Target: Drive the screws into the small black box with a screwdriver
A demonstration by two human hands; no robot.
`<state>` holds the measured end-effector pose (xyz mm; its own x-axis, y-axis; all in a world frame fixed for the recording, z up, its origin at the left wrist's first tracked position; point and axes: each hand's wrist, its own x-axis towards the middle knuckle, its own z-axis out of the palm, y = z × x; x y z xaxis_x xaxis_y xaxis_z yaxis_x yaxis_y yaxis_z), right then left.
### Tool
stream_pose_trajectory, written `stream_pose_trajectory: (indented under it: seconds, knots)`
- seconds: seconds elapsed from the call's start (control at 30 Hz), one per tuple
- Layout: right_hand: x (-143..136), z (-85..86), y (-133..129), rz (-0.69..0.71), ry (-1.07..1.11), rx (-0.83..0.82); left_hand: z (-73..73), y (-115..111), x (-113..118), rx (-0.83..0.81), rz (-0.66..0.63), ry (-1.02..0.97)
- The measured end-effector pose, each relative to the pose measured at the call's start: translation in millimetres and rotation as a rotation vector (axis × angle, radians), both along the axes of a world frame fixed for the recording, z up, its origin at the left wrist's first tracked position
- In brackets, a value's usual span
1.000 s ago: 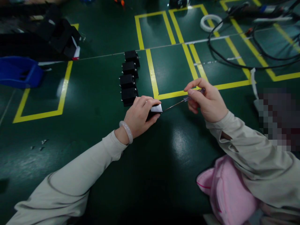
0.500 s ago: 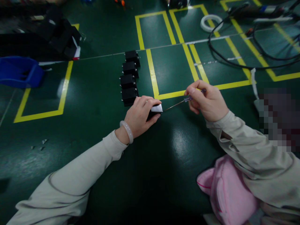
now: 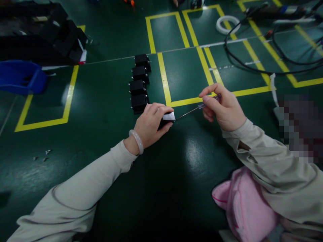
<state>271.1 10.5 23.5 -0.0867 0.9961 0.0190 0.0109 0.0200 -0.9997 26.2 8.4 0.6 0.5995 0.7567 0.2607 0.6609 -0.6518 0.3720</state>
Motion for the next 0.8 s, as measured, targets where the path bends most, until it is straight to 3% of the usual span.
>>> stream_pose_trajectory:
  seconds: [0.8]
  knots:
    - [1.1, -7.6, 3.5, 0.014, 0.078, 0.052, -0.4, 0.0, -1.1, 0.007, -0.001, 0.010]
